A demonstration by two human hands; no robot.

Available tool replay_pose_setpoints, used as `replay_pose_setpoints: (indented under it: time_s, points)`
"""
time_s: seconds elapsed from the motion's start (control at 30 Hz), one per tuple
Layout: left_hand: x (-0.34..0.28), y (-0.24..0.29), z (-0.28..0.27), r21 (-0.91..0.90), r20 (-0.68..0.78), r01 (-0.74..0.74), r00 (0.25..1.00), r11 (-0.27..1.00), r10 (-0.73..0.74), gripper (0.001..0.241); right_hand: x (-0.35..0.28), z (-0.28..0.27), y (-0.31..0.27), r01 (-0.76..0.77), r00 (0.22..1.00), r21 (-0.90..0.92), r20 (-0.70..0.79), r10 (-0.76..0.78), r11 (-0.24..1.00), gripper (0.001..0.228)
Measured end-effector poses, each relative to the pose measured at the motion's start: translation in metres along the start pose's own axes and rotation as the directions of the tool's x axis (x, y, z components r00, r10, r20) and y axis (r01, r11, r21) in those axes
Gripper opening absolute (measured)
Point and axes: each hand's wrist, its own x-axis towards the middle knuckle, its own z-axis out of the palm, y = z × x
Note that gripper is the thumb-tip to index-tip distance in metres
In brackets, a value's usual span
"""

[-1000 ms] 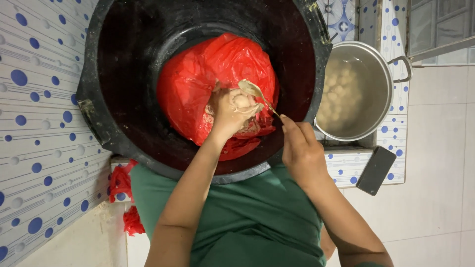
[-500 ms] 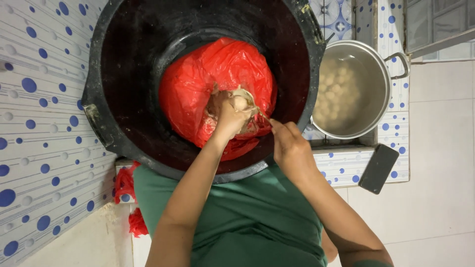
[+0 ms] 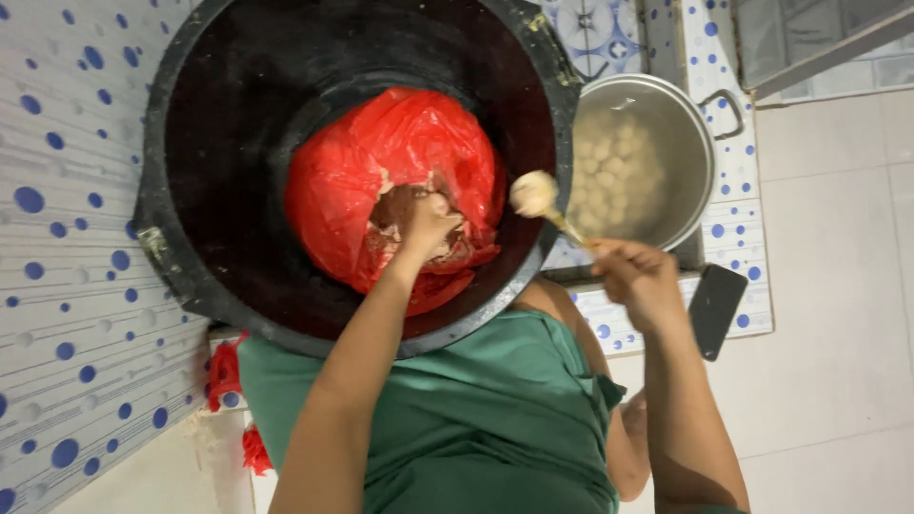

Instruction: Forming meatballs from paste in a tub and placing them into a pot of water using a spoon.

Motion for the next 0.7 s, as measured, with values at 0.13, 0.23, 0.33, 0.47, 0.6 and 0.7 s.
replay_pose_setpoints:
  time_s: [0.13, 0.23, 0.33, 0.47, 0.6, 0.7]
  points:
    - [-0.001, -0.005, -0.011, -0.090, 0.035, 0.073, 0.997, 0.993, -0.070, 0.032, 0.035, -0.060, 0.026, 0.087, 0.985, -0.144, -0.133, -0.107, 0.986, 0.015]
    - [-0.004, 0.005, -0.020, 0.001, 0.085, 0.083, 0.993, 0.997, -0.083, 0.035, 0.081, -0.096, 0.078, 0.167, 0.917, -0.581, -0.205, -0.341, 0.796, 0.015]
    - [0.001, -0.004, -0.014, 0.455, 0.230, 0.082, 0.951, 0.887, -0.206, 0.045, 0.108, -0.099, 0.105, 0.093, 0.865, -0.769, -0.252, -0.435, 0.632, 0.015]
    - [0.004, -0.042, 0.011, 0.688, 0.234, 0.065, 0.923, 0.723, -0.306, 0.054, 0.111, -0.096, 0.111, 0.275, 0.761, -0.764, -0.199, -0.618, 0.584, 0.021]
    - [0.015, -0.068, 0.029, 0.794, 0.216, 0.077, 0.891, 0.603, -0.399, 0.053, 0.102, -0.094, 0.103, 0.430, 0.607, -0.788, -0.109, -0.787, 0.440, 0.024]
    - [0.030, -0.073, 0.028, 0.867, 0.235, 0.032, 0.855, 0.498, -0.463, 0.043, 0.089, -0.090, 0.088, 0.394, 0.670, -0.826, -0.041, -0.741, 0.402, 0.021]
